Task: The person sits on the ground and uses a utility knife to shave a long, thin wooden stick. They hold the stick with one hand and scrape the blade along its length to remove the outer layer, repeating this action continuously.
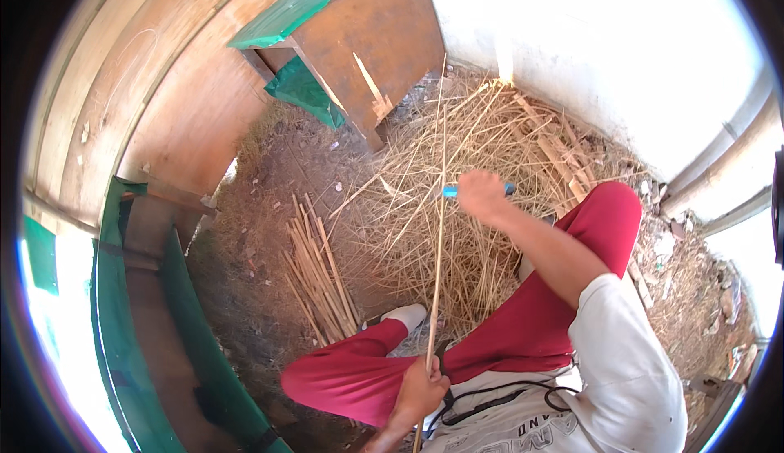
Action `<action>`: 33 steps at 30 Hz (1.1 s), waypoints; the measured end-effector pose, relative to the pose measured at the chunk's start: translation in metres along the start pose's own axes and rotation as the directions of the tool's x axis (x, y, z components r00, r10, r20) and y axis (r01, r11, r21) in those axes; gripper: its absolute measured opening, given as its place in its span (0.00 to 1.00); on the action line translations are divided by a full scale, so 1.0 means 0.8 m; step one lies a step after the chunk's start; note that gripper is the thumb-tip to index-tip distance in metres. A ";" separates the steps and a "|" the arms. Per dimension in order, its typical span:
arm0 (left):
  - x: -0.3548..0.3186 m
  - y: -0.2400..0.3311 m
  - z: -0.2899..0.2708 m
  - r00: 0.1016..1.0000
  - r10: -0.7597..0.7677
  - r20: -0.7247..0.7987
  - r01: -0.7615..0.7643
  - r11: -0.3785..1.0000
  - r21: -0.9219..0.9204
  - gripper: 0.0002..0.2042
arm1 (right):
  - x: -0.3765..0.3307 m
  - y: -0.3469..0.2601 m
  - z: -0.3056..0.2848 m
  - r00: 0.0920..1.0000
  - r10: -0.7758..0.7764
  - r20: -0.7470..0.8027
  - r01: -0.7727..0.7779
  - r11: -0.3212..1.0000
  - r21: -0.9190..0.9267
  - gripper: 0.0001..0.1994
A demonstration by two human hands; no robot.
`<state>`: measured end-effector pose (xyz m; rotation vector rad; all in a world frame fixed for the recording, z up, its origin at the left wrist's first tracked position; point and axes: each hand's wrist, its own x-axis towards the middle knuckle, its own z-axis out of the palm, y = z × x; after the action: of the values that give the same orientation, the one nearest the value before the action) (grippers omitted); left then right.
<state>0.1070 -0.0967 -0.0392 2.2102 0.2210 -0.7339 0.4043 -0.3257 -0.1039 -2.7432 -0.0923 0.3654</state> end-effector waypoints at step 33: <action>-0.165 -0.116 -0.025 0.939 -0.339 -0.060 0.344 0.926 0.155 0.10 | 0.037 0.058 0.029 0.978 0.183 -0.096 -0.191 0.979 -0.072 0.11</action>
<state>-0.0271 -0.0090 -0.0122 2.3695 0.5937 -0.9329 0.4270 -0.3576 -0.1492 -2.8524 0.1799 0.2944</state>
